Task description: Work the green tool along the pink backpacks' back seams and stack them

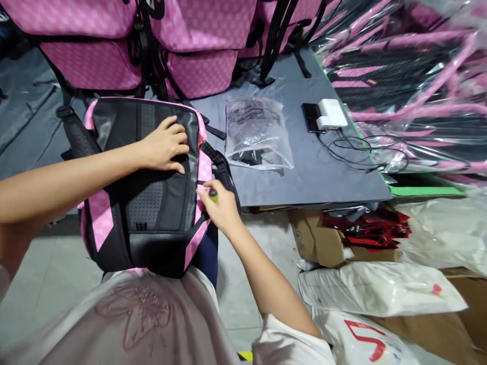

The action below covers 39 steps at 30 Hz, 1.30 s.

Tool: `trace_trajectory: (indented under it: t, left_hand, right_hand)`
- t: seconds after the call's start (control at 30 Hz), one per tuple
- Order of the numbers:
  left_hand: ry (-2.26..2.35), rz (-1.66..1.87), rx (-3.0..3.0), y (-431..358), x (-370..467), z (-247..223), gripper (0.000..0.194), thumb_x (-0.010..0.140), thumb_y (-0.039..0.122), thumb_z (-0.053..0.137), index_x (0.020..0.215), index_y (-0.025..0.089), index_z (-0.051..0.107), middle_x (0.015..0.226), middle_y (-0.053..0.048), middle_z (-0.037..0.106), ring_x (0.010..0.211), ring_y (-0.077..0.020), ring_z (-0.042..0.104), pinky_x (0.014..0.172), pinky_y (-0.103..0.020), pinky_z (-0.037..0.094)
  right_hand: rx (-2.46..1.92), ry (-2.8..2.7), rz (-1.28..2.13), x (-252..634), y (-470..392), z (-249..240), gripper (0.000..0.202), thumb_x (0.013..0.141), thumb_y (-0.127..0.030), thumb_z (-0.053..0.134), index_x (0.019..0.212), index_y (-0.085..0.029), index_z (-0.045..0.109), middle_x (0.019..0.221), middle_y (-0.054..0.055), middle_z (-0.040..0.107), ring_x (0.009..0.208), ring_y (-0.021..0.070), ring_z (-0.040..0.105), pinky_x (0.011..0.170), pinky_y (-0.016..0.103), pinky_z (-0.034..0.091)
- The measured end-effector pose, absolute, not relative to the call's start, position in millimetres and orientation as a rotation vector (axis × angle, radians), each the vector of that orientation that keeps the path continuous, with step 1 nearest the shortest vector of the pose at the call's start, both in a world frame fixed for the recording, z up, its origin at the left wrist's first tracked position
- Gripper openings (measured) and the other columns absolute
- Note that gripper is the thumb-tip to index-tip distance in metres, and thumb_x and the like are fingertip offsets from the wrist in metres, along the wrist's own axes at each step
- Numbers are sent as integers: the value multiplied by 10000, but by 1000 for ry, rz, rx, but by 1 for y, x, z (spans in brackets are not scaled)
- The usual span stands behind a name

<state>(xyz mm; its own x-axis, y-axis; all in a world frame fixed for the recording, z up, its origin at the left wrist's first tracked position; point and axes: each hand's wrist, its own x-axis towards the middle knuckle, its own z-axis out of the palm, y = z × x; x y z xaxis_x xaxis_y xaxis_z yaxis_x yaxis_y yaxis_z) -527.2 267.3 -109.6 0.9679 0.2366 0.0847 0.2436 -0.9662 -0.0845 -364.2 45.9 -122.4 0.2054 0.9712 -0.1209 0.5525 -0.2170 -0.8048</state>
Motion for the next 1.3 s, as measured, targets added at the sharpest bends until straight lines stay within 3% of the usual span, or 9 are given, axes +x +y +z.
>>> trace_trajectory:
  t: [0.13, 0.23, 0.33, 0.4, 0.47, 0.53, 0.67, 1.03, 1.3]
  left_hand:
    - [-324, -135, -2956, 241, -529, -115, 510, 732, 661, 726, 955, 202, 717, 1025, -74, 659, 1136, -313, 531, 1129, -604, 318]
    - [-356, -202, -2967, 233, -531, -119, 438, 740, 575, 756, 939, 187, 720, 988, -88, 660, 1124, -317, 540, 1107, -605, 363]
    - [-390, -373, -3020, 227, -539, -126, 336, 787, 506, 740, 904, 192, 709, 965, -84, 664, 1140, -306, 531, 1120, -613, 368]
    - [-386, -509, -3042, 222, -546, -131, 293, 830, 487, 706, 881, 199, 693, 957, -69, 666, 1150, -285, 530, 1140, -604, 363]
    - [-375, -609, -3037, 217, -553, -135, 287, 864, 491, 672, 858, 204, 674, 947, -54, 667, 1151, -268, 535, 1151, -590, 366]
    - [-352, -671, -3021, 214, -558, -138, 291, 887, 492, 646, 838, 206, 657, 934, -43, 669, 1143, -260, 543, 1153, -582, 373]
    - [-332, -763, -2999, 212, -559, -140, 269, 907, 453, 624, 826, 197, 644, 913, -38, 665, 1124, -251, 558, 1155, -570, 380]
    - [-435, -689, -3149, 214, -556, -143, 213, 872, 428, 668, 824, 221, 672, 940, -45, 688, 1151, -268, 555, 1156, -610, 361]
    - [-420, -632, -3132, 215, -554, -143, 237, 863, 446, 682, 840, 210, 676, 940, -59, 694, 1134, -273, 555, 1146, -600, 375]
  right_hand:
    - [-1625, -1079, 962, -354, 64, -103, 753, 837, -864, 371, 1032, -188, 637, 617, 11, 664, 576, 179, 658, 536, 266, 482]
    - [-1639, -998, 943, -358, 83, -97, 868, 804, -919, 279, 885, -162, 696, 429, -27, 512, 428, 155, 565, 453, 258, 433]
    - [-1565, -938, 936, -363, 95, -101, 712, 785, -835, 524, 939, -170, 724, 582, 8, 661, 556, 165, 650, 572, 285, 526]
    - [-1538, -968, 938, -366, 97, -106, 553, 706, -679, 749, 959, -188, 734, 780, 31, 751, 701, 180, 697, 690, 308, 563]
    - [-1558, -989, 903, -369, 96, -110, 422, 669, -533, 829, 890, -186, 734, 828, 29, 761, 741, 184, 695, 713, 307, 561]
    - [-1591, -984, 835, -372, 93, -114, 315, 731, -476, 784, 806, -177, 717, 759, 22, 739, 694, 179, 675, 668, 295, 544]
    - [-1653, -1093, 656, -383, 92, -119, 283, 849, -449, 675, 761, -181, 702, 699, 12, 705, 635, 166, 640, 640, 282, 500]
    - [-1778, -1272, 502, -390, 96, -130, 314, 909, -474, 592, 800, -198, 696, 734, 26, 701, 668, 178, 627, 678, 290, 487]
    - [-1767, -1273, 515, -393, 101, -130, 301, 903, -451, 600, 766, -196, 682, 643, 3, 650, 574, 156, 568, 624, 282, 442]
